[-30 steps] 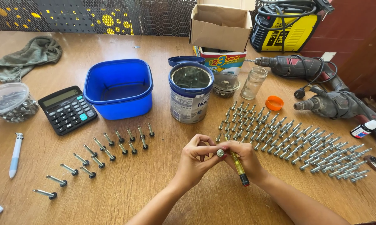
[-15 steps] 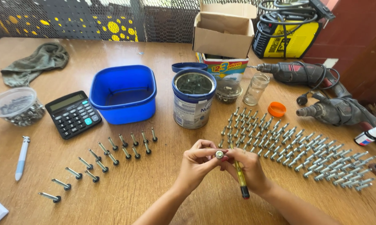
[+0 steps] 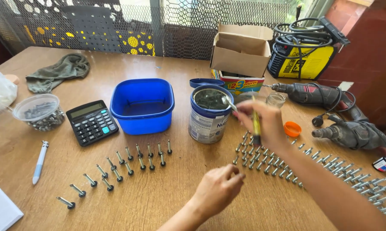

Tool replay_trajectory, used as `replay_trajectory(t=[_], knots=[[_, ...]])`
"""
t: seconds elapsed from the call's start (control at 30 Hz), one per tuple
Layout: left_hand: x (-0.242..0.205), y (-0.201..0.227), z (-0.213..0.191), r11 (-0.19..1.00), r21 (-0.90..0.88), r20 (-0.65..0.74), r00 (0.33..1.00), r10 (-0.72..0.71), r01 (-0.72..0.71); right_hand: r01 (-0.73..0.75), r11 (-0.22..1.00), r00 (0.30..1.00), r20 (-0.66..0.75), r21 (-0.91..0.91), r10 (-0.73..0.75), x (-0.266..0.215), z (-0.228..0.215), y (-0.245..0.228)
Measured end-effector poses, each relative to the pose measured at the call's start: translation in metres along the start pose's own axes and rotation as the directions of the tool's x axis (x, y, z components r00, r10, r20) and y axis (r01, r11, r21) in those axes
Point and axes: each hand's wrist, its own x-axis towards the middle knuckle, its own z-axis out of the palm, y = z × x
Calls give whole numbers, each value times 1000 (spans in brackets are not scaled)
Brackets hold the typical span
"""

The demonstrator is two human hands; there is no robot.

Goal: Assembling metal bolts with washers and nuts using a small hand tool on a workbench.

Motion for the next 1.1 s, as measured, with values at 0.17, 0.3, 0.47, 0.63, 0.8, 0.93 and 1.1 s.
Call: replay_trajectory(t=[0.17, 0.3, 0.47, 0.63, 0.8, 0.93, 1.1], knots=[[-7, -3, 9, 1000, 5, 12, 1000, -9, 9, -76, 988, 978, 184, -134, 100, 81, 24, 21], [-8, -5, 8, 1000, 3, 75, 997, -27, 27, -193, 913, 841, 419, -358, 342, 112, 47, 32], [-8, 2, 8, 998, 57, 88, 996, -6, 1, -46, 809, 719, 543, -586, 433, 116, 88, 63], [-12, 4, 12, 999, 52, 143, 990, -1, -6, -2, 784, 742, 525, -621, 418, 113, 90, 49], [-15, 4, 23, 998, 66, 214, 977, -3, -12, 245, 960, 969, 72, -138, -237, 88, 80, -25], [-21, 2, 33, 996, 72, 210, 977, 38, -54, 452, 891, 856, 261, 42, -446, 44, 125, -49], [-17, 20, 18, 995, 4, 170, 981, 95, -97, 559, 819, 739, 373, 127, -562, 3, 175, -46]])
